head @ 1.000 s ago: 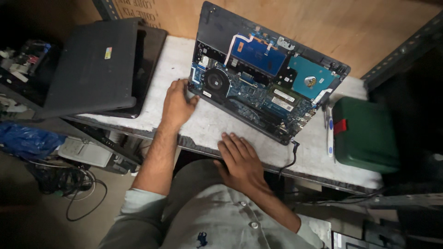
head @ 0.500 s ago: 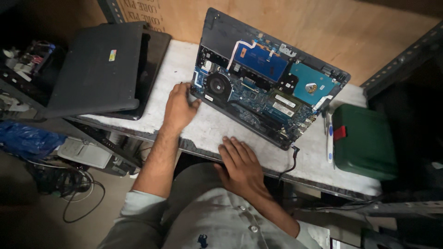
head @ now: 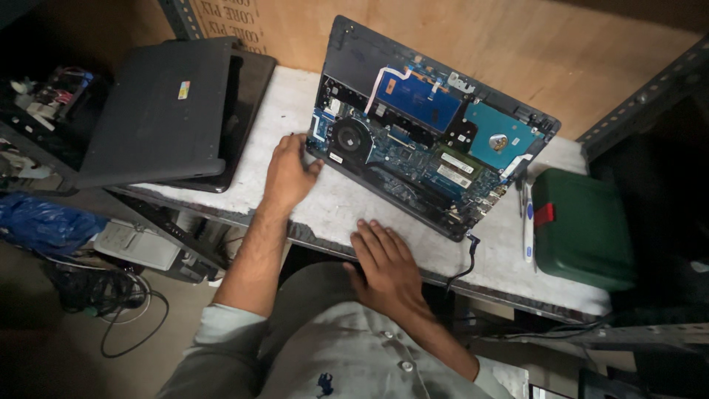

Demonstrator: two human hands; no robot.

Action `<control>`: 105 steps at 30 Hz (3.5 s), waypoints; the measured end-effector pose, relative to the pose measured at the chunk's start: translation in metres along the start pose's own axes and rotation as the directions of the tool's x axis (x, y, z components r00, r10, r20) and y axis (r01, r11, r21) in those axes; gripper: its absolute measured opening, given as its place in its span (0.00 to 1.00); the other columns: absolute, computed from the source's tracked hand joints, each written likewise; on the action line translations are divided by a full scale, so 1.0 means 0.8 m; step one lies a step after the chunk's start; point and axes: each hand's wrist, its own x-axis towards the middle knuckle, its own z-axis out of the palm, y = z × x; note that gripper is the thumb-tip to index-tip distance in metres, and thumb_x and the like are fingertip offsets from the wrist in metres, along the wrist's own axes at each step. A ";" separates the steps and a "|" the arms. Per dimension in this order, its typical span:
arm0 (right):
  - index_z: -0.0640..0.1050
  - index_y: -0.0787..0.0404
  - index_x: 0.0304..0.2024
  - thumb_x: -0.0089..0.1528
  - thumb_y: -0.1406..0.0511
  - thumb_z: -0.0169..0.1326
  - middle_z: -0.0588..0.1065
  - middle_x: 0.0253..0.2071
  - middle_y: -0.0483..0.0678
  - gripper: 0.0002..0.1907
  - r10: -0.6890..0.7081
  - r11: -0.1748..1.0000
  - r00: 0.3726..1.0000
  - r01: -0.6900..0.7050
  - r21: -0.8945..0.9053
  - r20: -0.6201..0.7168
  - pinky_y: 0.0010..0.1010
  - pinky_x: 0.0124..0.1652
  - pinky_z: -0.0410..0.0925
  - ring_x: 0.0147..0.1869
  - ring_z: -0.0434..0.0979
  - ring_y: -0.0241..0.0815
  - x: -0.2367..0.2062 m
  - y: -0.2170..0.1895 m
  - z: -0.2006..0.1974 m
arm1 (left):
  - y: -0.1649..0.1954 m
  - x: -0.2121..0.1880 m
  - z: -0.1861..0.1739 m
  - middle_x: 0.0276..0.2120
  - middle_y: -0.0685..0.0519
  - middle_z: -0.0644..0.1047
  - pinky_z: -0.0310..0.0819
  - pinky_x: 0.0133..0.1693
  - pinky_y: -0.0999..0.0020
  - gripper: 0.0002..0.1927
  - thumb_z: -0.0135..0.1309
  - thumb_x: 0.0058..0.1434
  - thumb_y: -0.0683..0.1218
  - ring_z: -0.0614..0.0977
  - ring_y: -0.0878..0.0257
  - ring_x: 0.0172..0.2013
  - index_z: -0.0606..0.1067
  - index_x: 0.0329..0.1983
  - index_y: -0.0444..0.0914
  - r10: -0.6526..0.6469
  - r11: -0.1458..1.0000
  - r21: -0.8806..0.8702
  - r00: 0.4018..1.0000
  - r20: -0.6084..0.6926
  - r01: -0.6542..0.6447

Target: The person works at a bench on a disassembled laptop with its bottom cover removed, exposing the motherboard, fan and battery. They reposition the laptop, manipulate a cable at its edge, open and close the screen lid, and press along the chassis edges by hand.

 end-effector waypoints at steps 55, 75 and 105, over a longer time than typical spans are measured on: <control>0.75 0.65 0.57 0.61 0.59 0.61 0.71 0.65 0.58 0.25 -0.010 1.000 0.999 0.011 0.016 -0.052 0.49 0.67 0.61 0.70 0.70 0.56 -0.025 0.024 -0.013 | 0.009 -0.011 0.017 0.45 0.44 0.75 0.74 0.46 0.60 0.26 0.66 0.57 0.40 0.78 0.53 0.43 0.73 0.58 0.31 0.093 0.995 0.045 0.996 0.003 -0.093; 0.75 0.66 0.58 0.59 0.60 0.62 0.71 0.65 0.59 0.27 -0.002 0.999 0.998 0.004 0.038 -0.057 0.49 0.67 0.61 0.70 0.69 0.57 -0.027 0.022 -0.013 | 0.009 -0.010 0.016 0.48 0.42 0.75 0.76 0.49 0.61 0.28 0.66 0.57 0.40 0.79 0.53 0.46 0.72 0.60 0.29 0.045 0.998 0.038 0.998 0.032 -0.046; 0.69 0.71 0.70 0.75 0.43 0.37 0.75 0.61 0.61 0.40 0.513 -0.154 0.854 -0.002 0.988 0.082 0.39 0.63 0.65 0.62 0.75 0.51 0.013 0.244 -0.178 | 0.011 -0.009 0.011 0.47 0.43 0.75 0.76 0.46 0.61 0.28 0.66 0.56 0.40 0.79 0.54 0.44 0.72 0.58 0.29 0.051 0.998 0.022 0.999 0.011 -0.051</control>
